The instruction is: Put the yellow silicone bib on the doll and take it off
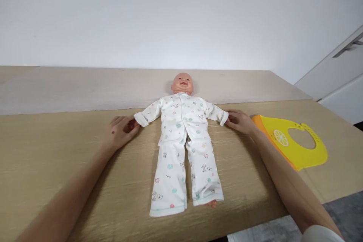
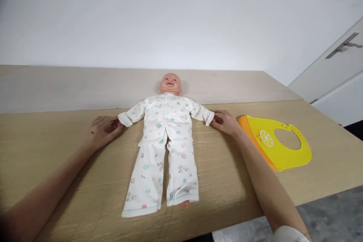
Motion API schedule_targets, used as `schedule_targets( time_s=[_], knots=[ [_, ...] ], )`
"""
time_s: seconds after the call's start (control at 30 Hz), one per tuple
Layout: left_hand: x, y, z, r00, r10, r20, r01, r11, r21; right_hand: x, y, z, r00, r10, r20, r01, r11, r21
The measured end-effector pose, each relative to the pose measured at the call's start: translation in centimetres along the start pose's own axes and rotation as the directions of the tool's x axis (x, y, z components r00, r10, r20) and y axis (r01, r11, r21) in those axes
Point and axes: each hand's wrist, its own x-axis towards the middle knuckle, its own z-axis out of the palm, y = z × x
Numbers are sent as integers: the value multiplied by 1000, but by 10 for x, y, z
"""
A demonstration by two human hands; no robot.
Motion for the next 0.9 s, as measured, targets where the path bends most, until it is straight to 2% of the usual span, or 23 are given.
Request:
schedule_targets(
  time_s=[0.1,0.2,0.33,0.5,0.67,0.9],
  knots=[
    [-3,-4,3,999,39,25,-40,999,21,0,1,1,999,30,-19,-30,1000,8],
    [-3,-3,2,998,62,-4,-62,998,1,1,6,2,998,52,-28,-52,999,3],
    [-2,1,0,999,52,-7,-52,999,-3,2,19,7,997,57,-46,-58,998,-14],
    [0,0,-1,998,-49,32,48,998,51,3,28,16,996,57,-75,-60,997,-39],
    [-1,-1,-1,994,-110,19,107,986,125,2,22,11,996,36,-78,-39,999,-27],
    [1,0,-2,974,-223,37,214,962,170,0,9,-4,999,1,48,-5,997,73]
  ],
)
